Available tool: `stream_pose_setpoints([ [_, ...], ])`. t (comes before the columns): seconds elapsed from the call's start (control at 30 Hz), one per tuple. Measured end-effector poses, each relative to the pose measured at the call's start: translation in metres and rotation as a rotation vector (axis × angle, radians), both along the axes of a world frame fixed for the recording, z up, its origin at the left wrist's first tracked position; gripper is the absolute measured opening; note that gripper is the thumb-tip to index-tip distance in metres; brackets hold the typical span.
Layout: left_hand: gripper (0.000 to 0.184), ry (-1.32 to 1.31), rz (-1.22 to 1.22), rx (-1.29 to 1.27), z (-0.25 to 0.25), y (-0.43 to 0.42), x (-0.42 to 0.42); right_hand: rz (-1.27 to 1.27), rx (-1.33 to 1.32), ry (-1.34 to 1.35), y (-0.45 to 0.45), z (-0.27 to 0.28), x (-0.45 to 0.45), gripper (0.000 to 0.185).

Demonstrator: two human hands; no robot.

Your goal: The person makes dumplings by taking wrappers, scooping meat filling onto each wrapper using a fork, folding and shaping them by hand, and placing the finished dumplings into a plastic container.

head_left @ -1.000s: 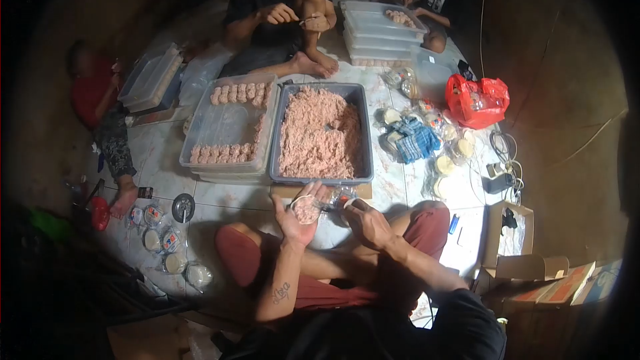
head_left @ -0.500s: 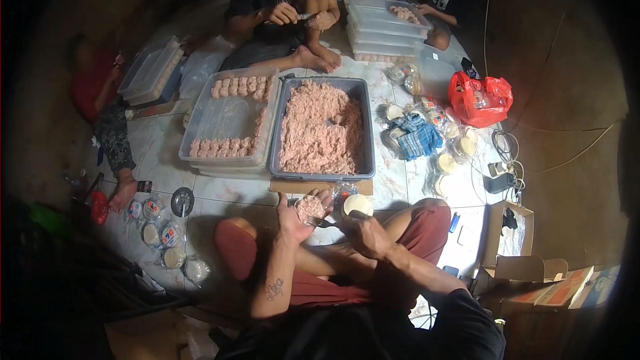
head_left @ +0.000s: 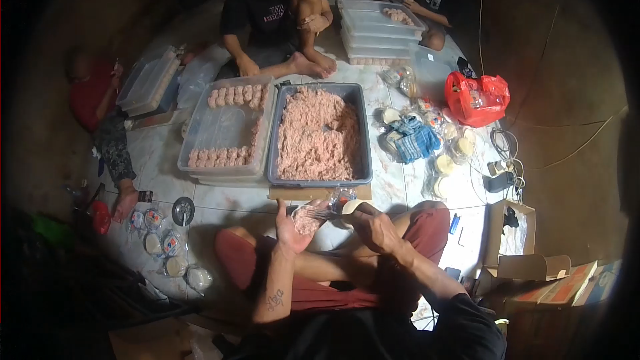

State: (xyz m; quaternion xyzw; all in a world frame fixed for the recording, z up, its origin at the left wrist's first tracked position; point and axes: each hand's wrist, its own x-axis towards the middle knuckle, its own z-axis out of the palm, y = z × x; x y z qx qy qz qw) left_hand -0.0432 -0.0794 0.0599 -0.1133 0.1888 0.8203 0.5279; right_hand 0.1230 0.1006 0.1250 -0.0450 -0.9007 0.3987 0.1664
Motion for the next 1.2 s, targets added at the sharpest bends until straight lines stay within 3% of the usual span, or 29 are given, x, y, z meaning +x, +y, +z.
stream_pose_setpoints([
  [0.2, 0.098, 0.245, -0.086, -0.071, 0.011, 0.008, -0.002, -0.018, -0.071, 0.043, -0.006, -0.018, 0.001, 0.016],
  [0.3, 0.094, 0.548, -0.160, -0.244, 0.012, 0.005, -0.007, -0.282, -0.728, 0.004, -0.016, -0.016, -0.004, 0.017],
  [0.33, 0.094, 0.545, -0.164, -0.244, 0.028, 0.011, 0.000, -0.286, -0.728, 0.003, -0.017, -0.014, -0.009, 0.017],
  [0.4, 0.099, 0.677, -0.317, -0.294, 0.064, 0.025, 0.017, -0.081, -0.979, -0.246, -0.015, -0.008, -0.022, 0.019],
  [0.43, 0.101, 0.729, -0.411, -0.206, 0.062, 0.022, 0.012, -0.089, -1.011, -0.253, -0.021, 0.011, -0.024, 0.018],
  [0.53, 0.100, 0.505, -0.361, -0.088, 0.098, -0.001, -0.001, 0.052, -1.044, -0.166, -0.021, 0.036, -0.025, 0.020],
  [0.57, 0.073, 0.511, -0.450, 0.060, 0.116, -0.013, -0.012, 0.095, -0.988, -0.148, -0.019, 0.060, -0.023, 0.023],
  [0.6, 0.073, 0.514, -0.448, 0.058, 0.101, -0.012, -0.013, 0.099, -0.989, -0.146, -0.019, 0.064, -0.024, 0.023],
  [0.67, 0.051, 1.407, -0.515, -0.074, 0.054, -0.005, -0.011, 0.115, -1.033, -0.216, -0.020, 0.069, -0.030, 0.026],
  [0.7, 0.039, 1.030, -0.359, 0.015, 0.054, -0.007, 0.007, 0.090, -0.841, -0.174, -0.019, 0.070, -0.035, 0.028],
  [0.8, 0.027, 1.623, -0.075, -0.301, 0.053, 0.003, 0.017, -0.076, -0.665, -0.067, -0.017, 0.063, -0.030, 0.031],
  [0.87, 0.016, 1.893, -0.056, -0.569, 0.075, 0.006, 0.014, -0.138, -0.696, 0.011, -0.015, 0.044, -0.021, 0.027],
  [0.93, 0.014, 1.799, -0.040, -0.655, 0.086, 0.010, 0.016, -0.136, -0.957, -0.058, -0.009, 0.005, -0.010, 0.024],
  [1.0, 0.028, 1.453, 0.160, -0.693, 0.084, 0.018, 0.016, -0.138, -1.201, -0.147, -0.029, -0.014, 0.000, 0.021],
  [1.13, 0.045, 1.380, 0.073, -0.645, 0.081, 0.020, 0.017, -0.094, -1.316, -0.132, -0.044, -0.037, 0.008, 0.019],
  [1.2, 0.048, 1.524, 0.069, -0.672, 0.072, 0.020, 0.018, -0.059, -1.150, -0.174, -0.032, -0.034, 0.005, 0.018],
])
